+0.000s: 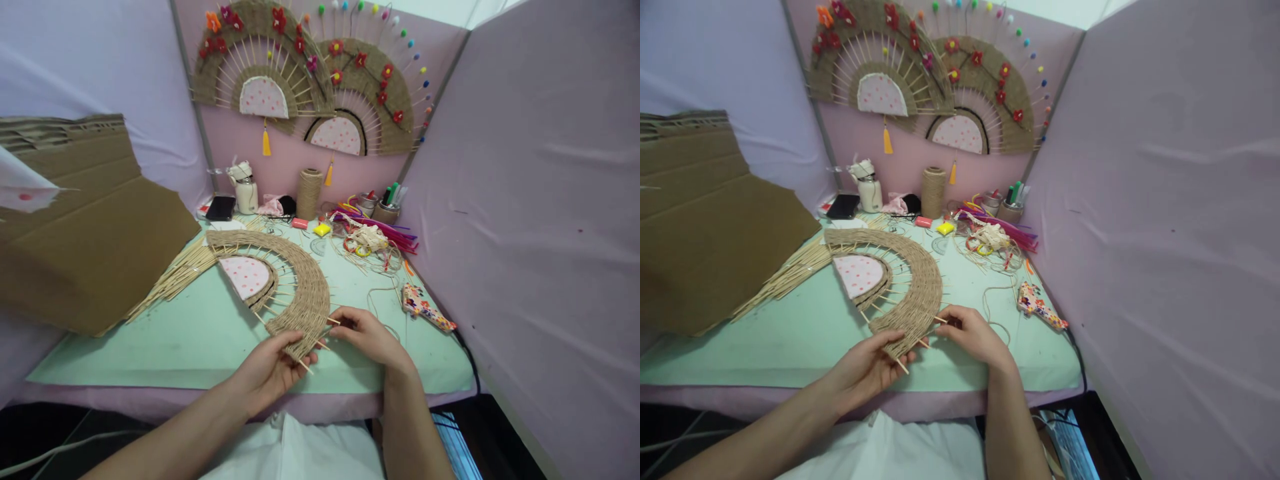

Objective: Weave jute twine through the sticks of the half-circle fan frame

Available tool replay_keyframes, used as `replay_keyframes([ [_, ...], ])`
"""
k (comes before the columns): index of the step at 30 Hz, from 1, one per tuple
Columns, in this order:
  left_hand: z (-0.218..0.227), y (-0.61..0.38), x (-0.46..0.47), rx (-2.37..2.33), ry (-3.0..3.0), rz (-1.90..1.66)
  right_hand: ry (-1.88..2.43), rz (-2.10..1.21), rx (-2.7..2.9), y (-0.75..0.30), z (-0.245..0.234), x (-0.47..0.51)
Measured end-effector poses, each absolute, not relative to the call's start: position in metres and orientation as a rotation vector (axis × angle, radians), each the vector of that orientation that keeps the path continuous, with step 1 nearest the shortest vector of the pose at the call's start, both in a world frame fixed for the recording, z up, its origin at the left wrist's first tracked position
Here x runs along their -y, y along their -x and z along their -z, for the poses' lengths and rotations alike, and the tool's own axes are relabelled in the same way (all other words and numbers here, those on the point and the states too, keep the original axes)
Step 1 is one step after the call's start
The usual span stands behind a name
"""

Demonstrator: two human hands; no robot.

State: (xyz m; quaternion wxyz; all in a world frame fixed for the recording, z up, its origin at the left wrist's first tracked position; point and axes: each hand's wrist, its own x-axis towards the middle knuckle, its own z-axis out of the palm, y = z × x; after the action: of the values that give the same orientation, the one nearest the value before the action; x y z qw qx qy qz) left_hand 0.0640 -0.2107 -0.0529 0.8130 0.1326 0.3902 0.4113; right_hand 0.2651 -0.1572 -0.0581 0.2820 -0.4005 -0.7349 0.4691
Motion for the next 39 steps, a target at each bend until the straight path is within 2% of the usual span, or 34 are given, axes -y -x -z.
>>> replay_keyframes([
  [9,0.053,-0.063,0.213,-0.838,-0.285,-0.855,1.161,-0.442,2.068,-0.269,0.061,0.15],
  [13,0.054,-0.06,0.215,-0.833,-0.281,-0.847,1.115,-0.234,1.943,-0.268,0.064,0.145],
  [18,0.057,-0.055,0.219,-0.805,-0.276,-0.864,1.265,-0.051,1.771,-0.276,0.063,0.132],
  [23,0.056,-0.049,0.222,-0.788,-0.286,-0.862,1.418,0.019,1.66,-0.279,0.054,0.121],
  [32,0.059,-0.048,0.224,-0.774,-0.286,-0.882,1.408,-0.109,1.723,-0.255,0.04,0.108],
  [39,0.06,-0.044,0.227,-0.761,-0.258,-0.87,1.519,-0.1,1.914,-0.235,0.054,0.088],
])
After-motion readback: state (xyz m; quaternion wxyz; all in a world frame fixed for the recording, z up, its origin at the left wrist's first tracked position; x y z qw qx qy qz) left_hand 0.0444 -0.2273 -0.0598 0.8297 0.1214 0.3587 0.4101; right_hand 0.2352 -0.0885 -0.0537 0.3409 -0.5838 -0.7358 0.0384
